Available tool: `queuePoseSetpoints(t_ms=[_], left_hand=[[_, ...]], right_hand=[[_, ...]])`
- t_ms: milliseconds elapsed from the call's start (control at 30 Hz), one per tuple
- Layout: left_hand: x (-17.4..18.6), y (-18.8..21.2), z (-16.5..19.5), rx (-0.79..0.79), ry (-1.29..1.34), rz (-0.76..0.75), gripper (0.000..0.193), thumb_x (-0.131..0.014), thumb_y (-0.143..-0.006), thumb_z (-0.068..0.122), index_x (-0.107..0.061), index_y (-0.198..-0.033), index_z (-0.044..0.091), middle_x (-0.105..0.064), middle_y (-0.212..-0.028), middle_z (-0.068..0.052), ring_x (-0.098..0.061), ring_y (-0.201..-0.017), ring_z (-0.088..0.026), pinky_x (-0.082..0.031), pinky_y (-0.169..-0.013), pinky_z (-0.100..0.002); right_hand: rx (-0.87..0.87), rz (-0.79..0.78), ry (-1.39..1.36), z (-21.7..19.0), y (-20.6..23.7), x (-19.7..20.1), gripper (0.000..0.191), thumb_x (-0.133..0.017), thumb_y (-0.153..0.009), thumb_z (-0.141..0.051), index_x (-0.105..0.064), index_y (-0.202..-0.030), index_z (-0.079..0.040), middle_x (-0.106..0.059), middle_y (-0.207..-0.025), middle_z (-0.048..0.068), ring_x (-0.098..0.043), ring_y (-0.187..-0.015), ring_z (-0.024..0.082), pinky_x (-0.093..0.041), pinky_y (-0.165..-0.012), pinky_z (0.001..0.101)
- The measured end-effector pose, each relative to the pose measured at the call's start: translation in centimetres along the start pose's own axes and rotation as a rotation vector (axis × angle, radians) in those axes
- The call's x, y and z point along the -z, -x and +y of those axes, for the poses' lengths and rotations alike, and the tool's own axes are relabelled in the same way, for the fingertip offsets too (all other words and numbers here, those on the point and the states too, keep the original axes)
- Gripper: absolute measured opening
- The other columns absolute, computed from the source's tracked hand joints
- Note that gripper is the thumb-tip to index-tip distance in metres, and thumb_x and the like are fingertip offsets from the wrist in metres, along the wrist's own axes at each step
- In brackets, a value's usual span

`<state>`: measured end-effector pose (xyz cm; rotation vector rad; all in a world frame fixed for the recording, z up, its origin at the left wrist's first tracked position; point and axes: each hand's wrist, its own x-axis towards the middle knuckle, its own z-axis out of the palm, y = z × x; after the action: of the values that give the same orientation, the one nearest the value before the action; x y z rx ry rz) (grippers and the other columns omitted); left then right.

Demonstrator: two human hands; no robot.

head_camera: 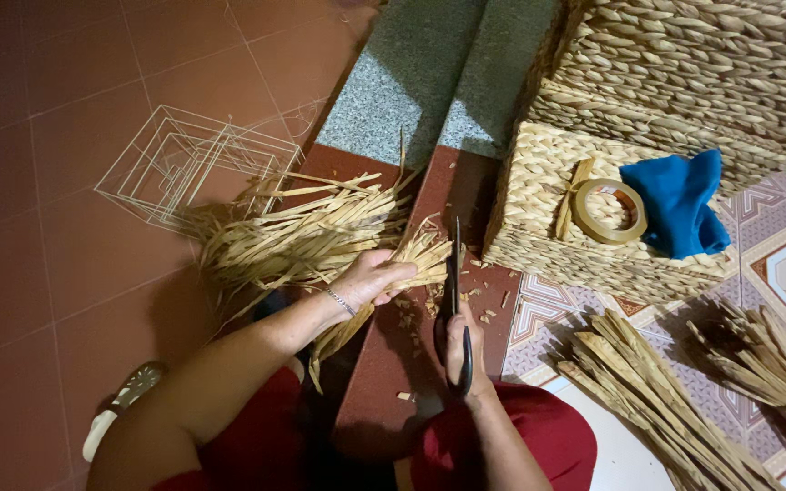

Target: The person sits on the floor and uses scissors to trim the ends of dried plant strips. They repeatedly pick up bundles, cut the tips, and place the trimmed pieces aside. A wire basket frame and a woven basket are visible nearby.

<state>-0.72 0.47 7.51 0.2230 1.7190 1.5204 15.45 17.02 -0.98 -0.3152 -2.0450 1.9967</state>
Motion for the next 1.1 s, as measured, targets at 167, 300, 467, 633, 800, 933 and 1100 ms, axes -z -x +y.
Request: queuePoseSetpoints(t_ms=[167, 300, 467, 633, 800, 933, 1100], left_hand=[[0.0, -0.5, -0.7, -0.039, 0.013, -0.051, 0.029, -0.072, -0.095, 0.033, -0.060, -0.097, 0.007, -0.053, -0.072, 0.002, -0.045, -0.057, -0.005, -0.035, -0.042, -0.020], [-0.1, -0.5, -0.7, -0.059, 0.035, -0.077, 0.028, -0.072, -0.094, 0.033, -0.060, -0.098, 0.008, -0.051, -0.072, 0.004, -0.043, -0.058, -0.004, -0.033, -0.044, -0.019], [-0.3, 0.2, -0.1, -0.076, 0.048, -0.088, 0.026, -0.071, -0.094, 0.032, -0.061, -0.100, 0.008, -0.050, -0.072, 0.005, -0.041, -0.057, -0.003, -0.030, -0.043, -0.018], [0.1, 0.5, 0.3, -0.038, -0.030, -0.076, 0.026, -0.072, -0.092, 0.030, -0.061, -0.101, 0.008, -0.051, -0.071, 0.004, -0.042, -0.055, -0.005, -0.031, -0.042, -0.019], [0.1, 0.1, 0.0, -0.058, -0.010, -0.119, 0.032, -0.075, -0.093, 0.030, -0.058, -0.101, 0.005, -0.051, -0.073, 0.002, -0.041, -0.055, -0.005, -0.030, -0.042, -0.019], [0.0, 0.0, -0.1, -0.037, -0.024, -0.116, 0.034, -0.074, -0.093, 0.031, -0.058, -0.105, 0.004, -0.051, -0.074, 0.002, -0.041, -0.056, -0.005, -0.031, -0.043, -0.020], [-0.3, 0.4, 0.4, -0.054, -0.014, -0.132, 0.032, -0.073, -0.092, 0.031, -0.063, -0.109, 0.006, -0.050, -0.074, 0.004, -0.041, -0.057, -0.004, -0.031, -0.043, -0.018]], right_hand=[[0.091, 0.039, -0.036, 1.2, 0.0, -0.3, 0.061, -0.036, -0.107, -0.058, -0.058, -0.114, -0.002, -0.045, -0.067, -0.007, -0.040, -0.057, 0.004, -0.033, -0.048, 0.0223], [0.052, 0.046, -0.141, 1.0, 0.3, -1.0, 0.058, -0.036, -0.105, -0.056, -0.056, -0.110, -0.002, -0.046, -0.060, -0.004, -0.041, -0.049, 0.007, -0.032, -0.043, 0.0244], [0.071, -0.048, -0.186, -1.5, 0.4, -1.1, 0.062, -0.032, -0.104, -0.061, -0.054, -0.111, -0.003, -0.046, -0.060, -0.002, -0.041, -0.048, 0.008, -0.032, -0.043, 0.0246], [0.206, -0.107, -0.067, -3.3, -0.2, -0.2, 0.071, -0.028, -0.107, -0.065, -0.052, -0.129, -0.002, -0.045, -0.075, -0.005, -0.040, -0.065, 0.005, -0.034, -0.056, 0.0227], [0.061, -0.099, -0.208, -2.3, 0.0, 0.0, 0.069, -0.031, -0.102, -0.062, -0.051, -0.130, -0.002, -0.045, -0.071, -0.005, -0.037, -0.057, 0.006, -0.029, -0.049, 0.0236], [0.075, -0.001, -0.188, -1.2, 0.1, -0.7, 0.063, -0.035, -0.107, -0.058, -0.059, -0.121, -0.002, -0.050, -0.076, -0.004, -0.041, -0.063, 0.007, -0.032, -0.054, 0.0241], [0.044, 0.008, -0.239, -0.8, 0.0, -0.5, 0.064, -0.034, -0.106, -0.060, -0.059, -0.120, -0.003, -0.055, -0.082, -0.006, -0.045, -0.068, 0.006, -0.037, -0.058, 0.0237]])
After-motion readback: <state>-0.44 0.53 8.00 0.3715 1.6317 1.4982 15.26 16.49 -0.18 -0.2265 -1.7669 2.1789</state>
